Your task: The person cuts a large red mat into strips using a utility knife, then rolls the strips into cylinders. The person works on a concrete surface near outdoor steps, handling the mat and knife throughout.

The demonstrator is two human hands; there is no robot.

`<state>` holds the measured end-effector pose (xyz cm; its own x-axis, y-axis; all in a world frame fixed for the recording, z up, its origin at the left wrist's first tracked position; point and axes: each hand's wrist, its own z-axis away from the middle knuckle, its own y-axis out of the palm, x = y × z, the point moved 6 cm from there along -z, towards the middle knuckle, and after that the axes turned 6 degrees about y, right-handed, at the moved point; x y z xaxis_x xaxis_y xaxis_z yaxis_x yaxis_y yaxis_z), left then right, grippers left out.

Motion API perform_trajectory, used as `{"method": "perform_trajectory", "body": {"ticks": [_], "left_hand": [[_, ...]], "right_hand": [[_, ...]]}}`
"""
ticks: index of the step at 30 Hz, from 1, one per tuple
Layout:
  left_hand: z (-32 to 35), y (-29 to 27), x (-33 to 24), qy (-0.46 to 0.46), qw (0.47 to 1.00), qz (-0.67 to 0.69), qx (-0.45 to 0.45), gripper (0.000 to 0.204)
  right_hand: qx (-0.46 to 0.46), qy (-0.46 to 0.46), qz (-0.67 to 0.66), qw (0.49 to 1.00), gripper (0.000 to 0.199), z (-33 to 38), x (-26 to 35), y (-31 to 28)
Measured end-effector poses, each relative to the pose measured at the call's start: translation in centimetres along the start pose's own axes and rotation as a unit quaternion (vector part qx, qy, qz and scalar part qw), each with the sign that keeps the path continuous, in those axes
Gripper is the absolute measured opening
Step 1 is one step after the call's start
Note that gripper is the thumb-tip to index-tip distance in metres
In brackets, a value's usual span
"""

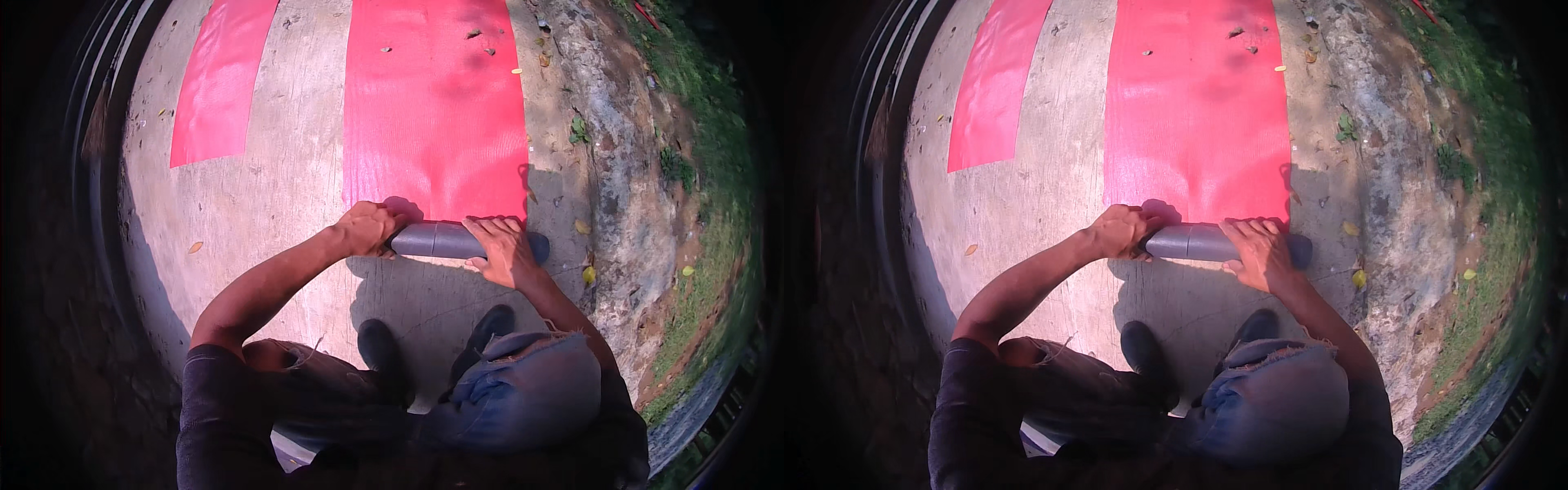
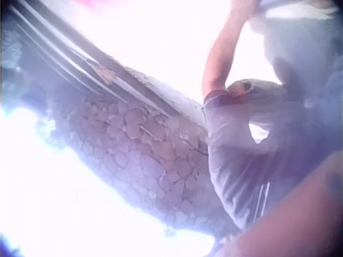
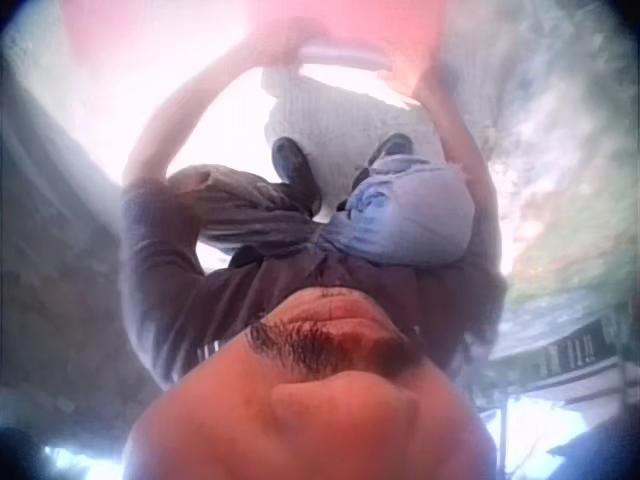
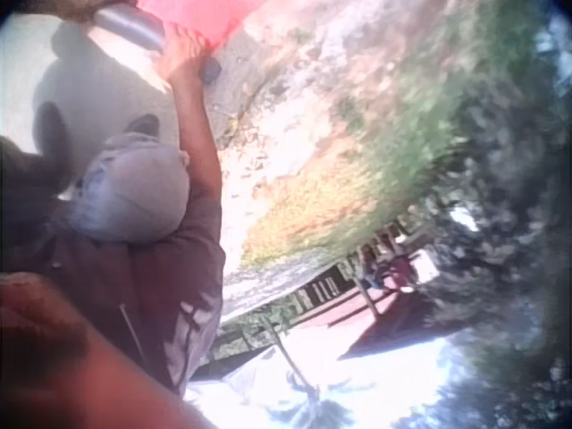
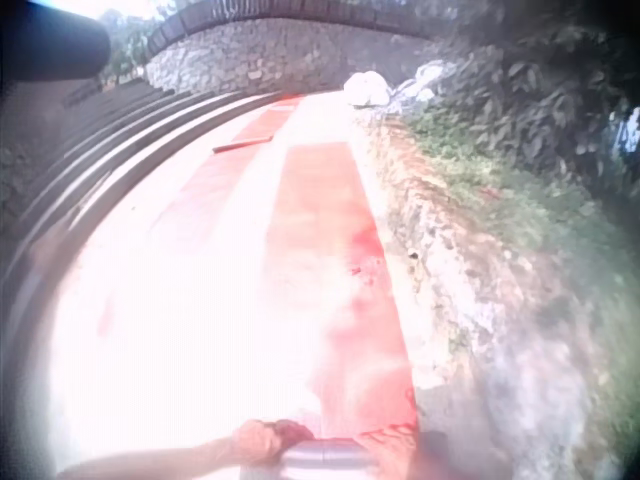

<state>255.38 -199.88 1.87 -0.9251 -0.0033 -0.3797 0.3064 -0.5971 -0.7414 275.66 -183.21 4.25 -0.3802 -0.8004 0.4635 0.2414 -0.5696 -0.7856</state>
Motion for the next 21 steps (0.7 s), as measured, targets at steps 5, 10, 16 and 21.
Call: {"method": "perform_trajectory", "body": {"ticks": [5, 10, 16, 21], "left_hand": [[2.0, 9.3, -1.8, 0.069, 0.984, 0.148, 0.067, 0.079], [3.9, 4.6, 0.7, -0.009, 0.966, 0.258, 0.001, 0.090], [4.8, -5.4, 10.4, -0.192, 0.914, 0.218, -0.284, 0.063], [3.4, -3.9, 9.7, -0.164, 0.945, -0.030, -0.282, 0.095]], "right_hand": [[-0.064, -0.122, 0.095, 0.986, 0.071, 11.2, 5.2, 9.3], [-0.045, -0.169, 0.130, 0.976, 0.075, 5.4, 3.5, 6.6], [-0.330, 0.083, 0.157, 0.927, 0.082, -10.5, -4.6, -10.5], [-0.177, 0.056, -0.033, 0.982, 0.081, -10.3, -5.6, -10.6]]}}
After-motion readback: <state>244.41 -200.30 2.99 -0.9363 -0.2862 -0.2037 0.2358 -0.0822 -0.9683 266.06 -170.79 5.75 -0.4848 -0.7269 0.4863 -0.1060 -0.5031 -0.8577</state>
